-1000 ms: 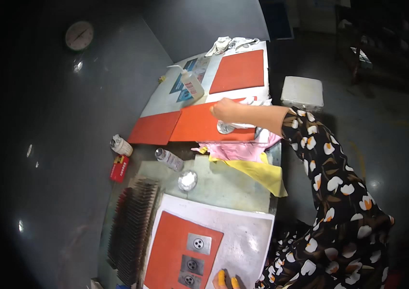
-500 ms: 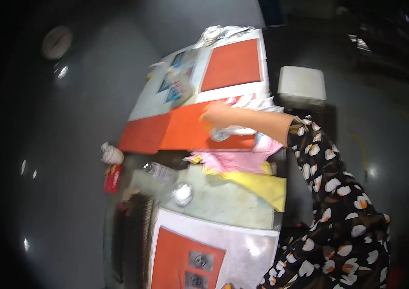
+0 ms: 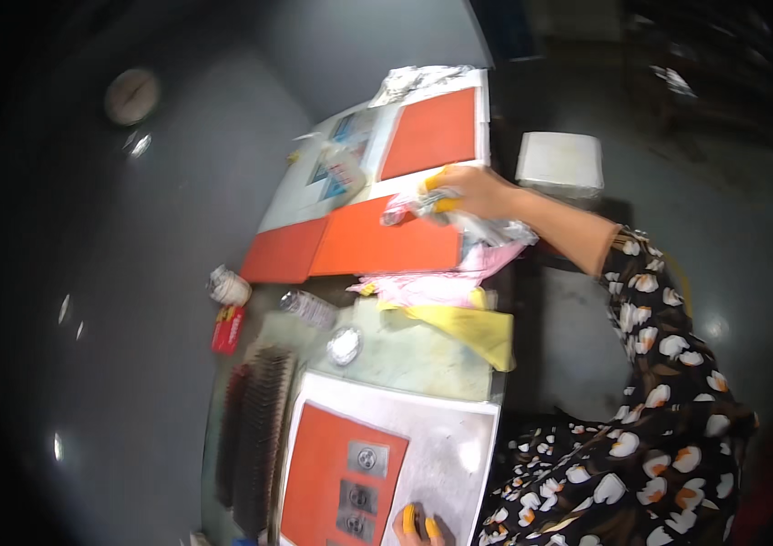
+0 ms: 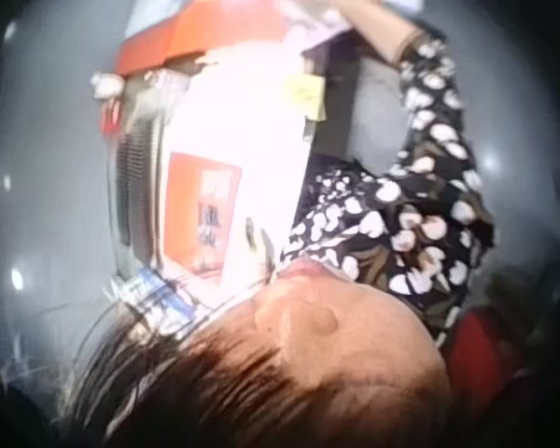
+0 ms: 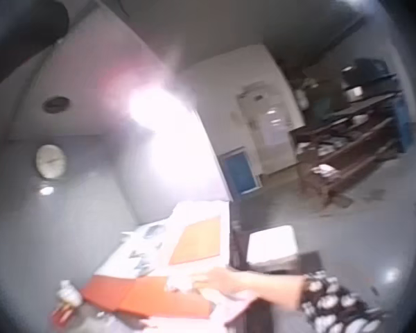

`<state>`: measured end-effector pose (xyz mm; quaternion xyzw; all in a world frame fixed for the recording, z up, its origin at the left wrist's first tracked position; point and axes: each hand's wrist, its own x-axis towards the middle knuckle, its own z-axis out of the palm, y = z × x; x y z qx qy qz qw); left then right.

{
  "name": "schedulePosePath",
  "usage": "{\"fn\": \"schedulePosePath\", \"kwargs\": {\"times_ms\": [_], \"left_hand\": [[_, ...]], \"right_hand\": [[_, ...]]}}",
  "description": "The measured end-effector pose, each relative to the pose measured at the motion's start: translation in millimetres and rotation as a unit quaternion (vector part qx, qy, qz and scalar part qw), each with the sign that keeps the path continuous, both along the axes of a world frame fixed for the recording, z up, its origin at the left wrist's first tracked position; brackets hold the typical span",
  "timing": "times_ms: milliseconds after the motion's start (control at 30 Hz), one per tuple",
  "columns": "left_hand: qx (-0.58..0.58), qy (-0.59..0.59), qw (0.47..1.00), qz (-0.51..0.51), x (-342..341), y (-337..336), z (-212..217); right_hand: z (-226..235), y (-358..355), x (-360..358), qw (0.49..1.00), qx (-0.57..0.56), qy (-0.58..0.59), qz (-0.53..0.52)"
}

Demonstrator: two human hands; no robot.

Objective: The person cleans small rectangular metal plates with a white cloth and a pink cloth. They wipe the plates individually on a red mat, occasionally dipping the cloth into a small bowl of white powder. The person handles the plates one by one, wiping them thoroughly before placing them back on the mat.

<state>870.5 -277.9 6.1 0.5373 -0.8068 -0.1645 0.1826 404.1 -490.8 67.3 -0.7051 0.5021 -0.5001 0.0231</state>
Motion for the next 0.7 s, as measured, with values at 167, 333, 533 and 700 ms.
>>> {"fn": "schedulePosePath", "kwargs": {"times_ms": [167,333,533,700], "left_hand": [[-0.117,0.162,0.980,0.008,30.3,-9.0,-55.9],[0.060,0.323,0.944,-0.003,-27.9,-54.5,-39.8],[0.126,0.460,0.877,0.058,8.9,-26.6,-24.9],[0.034,0.499,0.853,0.150,47.3,30.3,-42.3]], "right_hand": [[29.0,53.5,30.8,0.963,0.158,-0.202,0.086],[-35.8,77.9,152.2,0.650,0.354,-0.555,0.378],[-128.6,138.4,332.0,0.424,0.518,-0.563,0.485],[-128.4,166.7,378.0,0.486,0.627,-0.363,0.488]]}}
